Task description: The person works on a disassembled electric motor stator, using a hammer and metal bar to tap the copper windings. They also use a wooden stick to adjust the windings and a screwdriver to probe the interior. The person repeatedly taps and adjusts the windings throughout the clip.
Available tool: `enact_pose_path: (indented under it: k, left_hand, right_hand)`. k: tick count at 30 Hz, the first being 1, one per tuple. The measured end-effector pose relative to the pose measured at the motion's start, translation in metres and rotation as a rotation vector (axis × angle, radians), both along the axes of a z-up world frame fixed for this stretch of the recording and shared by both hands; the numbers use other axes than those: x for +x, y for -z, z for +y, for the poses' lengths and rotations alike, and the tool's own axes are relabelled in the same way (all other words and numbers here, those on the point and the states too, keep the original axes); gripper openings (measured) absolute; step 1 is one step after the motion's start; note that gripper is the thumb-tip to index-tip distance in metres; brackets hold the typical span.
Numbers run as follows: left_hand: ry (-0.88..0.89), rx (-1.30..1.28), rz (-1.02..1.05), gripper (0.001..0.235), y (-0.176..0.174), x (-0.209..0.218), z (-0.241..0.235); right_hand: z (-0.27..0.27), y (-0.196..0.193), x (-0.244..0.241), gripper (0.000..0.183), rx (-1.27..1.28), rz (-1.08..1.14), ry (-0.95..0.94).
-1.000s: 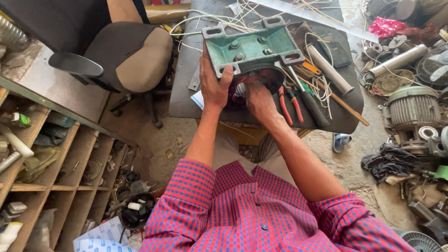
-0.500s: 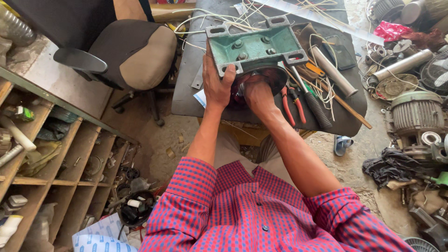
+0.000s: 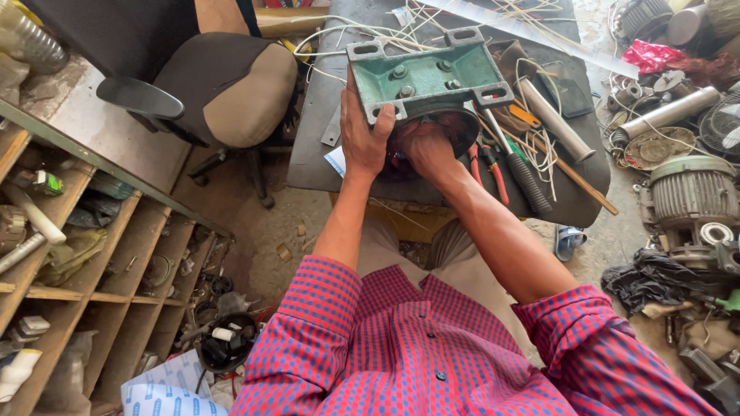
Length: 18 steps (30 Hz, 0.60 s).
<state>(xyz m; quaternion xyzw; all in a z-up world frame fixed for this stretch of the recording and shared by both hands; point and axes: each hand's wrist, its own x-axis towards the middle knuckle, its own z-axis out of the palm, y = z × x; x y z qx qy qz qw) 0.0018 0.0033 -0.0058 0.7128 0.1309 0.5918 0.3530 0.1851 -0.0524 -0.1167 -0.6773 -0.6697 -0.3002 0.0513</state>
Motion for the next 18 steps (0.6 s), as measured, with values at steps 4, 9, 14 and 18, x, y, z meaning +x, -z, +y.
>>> enact_pose_path:
  k: [4, 9, 14, 18]
  left_hand:
    - [0.007, 0.008, 0.001, 0.084, 0.001, 0.001, 0.000]
    - [-0.040, 0.044, 0.004, 0.084, 0.000, 0.001, 0.000]
    - [0.002, -0.014, -0.014, 0.083, 0.004, 0.000, 0.003]
    - [0.047, -0.084, -0.090, 0.083, 0.011, -0.003, 0.003]
  right_hand:
    - [0.011, 0.001, 0.006, 0.014, 0.001, -0.064, -0.036]
    - [0.001, -0.018, -0.016, 0.021, -0.027, -0.021, 0.089]
    - [-0.088, -0.048, -0.071, 0.014, 0.245, 0.529, -0.067]
    - [-0.157, -0.052, -0.110, 0.017, 0.126, 0.741, -0.019]
